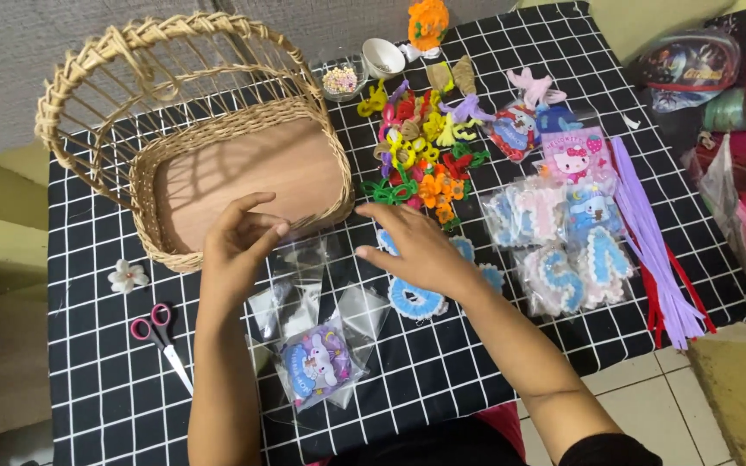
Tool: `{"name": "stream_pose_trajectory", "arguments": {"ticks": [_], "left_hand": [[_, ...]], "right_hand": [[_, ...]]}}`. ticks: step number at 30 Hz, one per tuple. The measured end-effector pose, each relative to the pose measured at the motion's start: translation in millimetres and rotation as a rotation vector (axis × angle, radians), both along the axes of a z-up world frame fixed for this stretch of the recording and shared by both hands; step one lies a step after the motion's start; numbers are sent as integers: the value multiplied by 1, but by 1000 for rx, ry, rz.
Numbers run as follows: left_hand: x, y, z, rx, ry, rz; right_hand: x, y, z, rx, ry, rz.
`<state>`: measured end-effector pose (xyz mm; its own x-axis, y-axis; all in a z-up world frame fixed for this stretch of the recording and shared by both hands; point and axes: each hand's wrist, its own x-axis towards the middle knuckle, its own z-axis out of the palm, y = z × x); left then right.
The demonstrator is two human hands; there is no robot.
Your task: The person places small decorative items, including pink and blue felt letters, into clear plastic bags. They handle each item individually, fold the bags, and set them aside on the table.
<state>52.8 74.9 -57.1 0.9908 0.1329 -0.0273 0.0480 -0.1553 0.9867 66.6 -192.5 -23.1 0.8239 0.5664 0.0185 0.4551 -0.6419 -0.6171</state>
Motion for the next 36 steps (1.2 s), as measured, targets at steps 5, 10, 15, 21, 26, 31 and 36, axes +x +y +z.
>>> {"name": "stream_pose_trajectory", "arguments": {"ticks": [5, 10, 15, 21, 26, 31, 36], "left_hand": [[-13, -14, 13, -336, -78, -15], [-17, -28, 19, -416, -85, -38], [-17, -37, 13, -434, -79, -33], [-21, -28, 25, -365, -93, 28], [-24, -30, 27, -318, -83, 61], [-26, -35, 30, -330, -66, 56], [-27, -38, 35, -344, -67, 40]], "right_hand": [[1, 14, 1, 553, 287, 77], [5, 22, -13, 692, 385, 29], [6, 18, -9, 691, 292, 15], [31, -20, 10, 392, 219, 46], [44, -38, -15, -381, 259, -59], [51, -24, -35, -512, 224, -40], [47, -18, -43, -516, 216, 36]]}}
